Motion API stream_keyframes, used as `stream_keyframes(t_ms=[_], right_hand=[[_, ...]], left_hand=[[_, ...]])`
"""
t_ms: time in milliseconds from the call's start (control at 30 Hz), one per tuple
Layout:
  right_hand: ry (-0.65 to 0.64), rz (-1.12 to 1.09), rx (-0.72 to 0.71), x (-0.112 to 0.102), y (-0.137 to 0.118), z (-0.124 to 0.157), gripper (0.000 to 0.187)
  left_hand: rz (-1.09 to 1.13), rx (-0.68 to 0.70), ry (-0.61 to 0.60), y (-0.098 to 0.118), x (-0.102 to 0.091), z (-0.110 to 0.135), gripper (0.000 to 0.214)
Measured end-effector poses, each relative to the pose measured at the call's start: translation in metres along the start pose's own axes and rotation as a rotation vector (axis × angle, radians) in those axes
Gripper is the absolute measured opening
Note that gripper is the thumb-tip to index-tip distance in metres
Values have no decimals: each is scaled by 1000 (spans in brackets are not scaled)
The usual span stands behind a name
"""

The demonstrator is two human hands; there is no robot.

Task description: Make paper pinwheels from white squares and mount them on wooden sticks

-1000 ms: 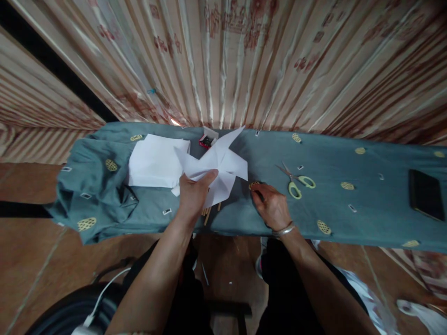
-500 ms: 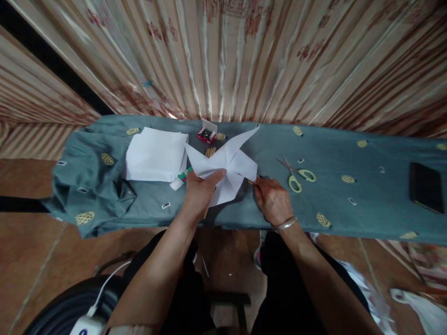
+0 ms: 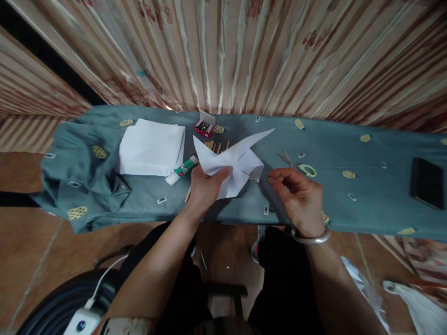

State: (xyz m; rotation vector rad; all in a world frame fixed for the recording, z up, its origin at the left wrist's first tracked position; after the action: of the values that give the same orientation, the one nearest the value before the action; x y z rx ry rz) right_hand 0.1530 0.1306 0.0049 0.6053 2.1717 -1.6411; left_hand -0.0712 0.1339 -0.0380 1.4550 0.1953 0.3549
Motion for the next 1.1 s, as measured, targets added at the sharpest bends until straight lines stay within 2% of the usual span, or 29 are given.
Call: stream_keyframes(t_ms=[100,200,400,567,867,1100], right_hand=[[-36,-108,1,5,-13,5,6],[-71,-52,-87,15,-29,9,7],[49,172,-278,13,-49,11,8],[77,179,-290,11,-43,8,6],[11,-17,-148,24,-13,3,6],[-25,-35,-125,25,-11,1,6]], left_hand=[[-42,32,-43,-1,9,2,24],[-79,47,-63,-1,18,5,25],[-42,56,-76,3,33,10,24],[-30,42,-48,6,35,13,23],[15,35,-87,5,38,15,21],[24,0,-102,-3,35,13,29]])
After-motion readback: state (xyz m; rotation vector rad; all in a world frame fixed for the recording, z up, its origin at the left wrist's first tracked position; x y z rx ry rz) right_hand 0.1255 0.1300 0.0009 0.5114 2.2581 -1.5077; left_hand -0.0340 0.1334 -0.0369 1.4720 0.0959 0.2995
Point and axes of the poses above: each hand's wrist, its own z-axis away from the middle knuckle, its own x-axis out of the palm, y = z × x, the point moved 8 cm from there along -z, towards the middle knuckle, and after that the axes turned 1 degree about -x, right-handed, at the moved point
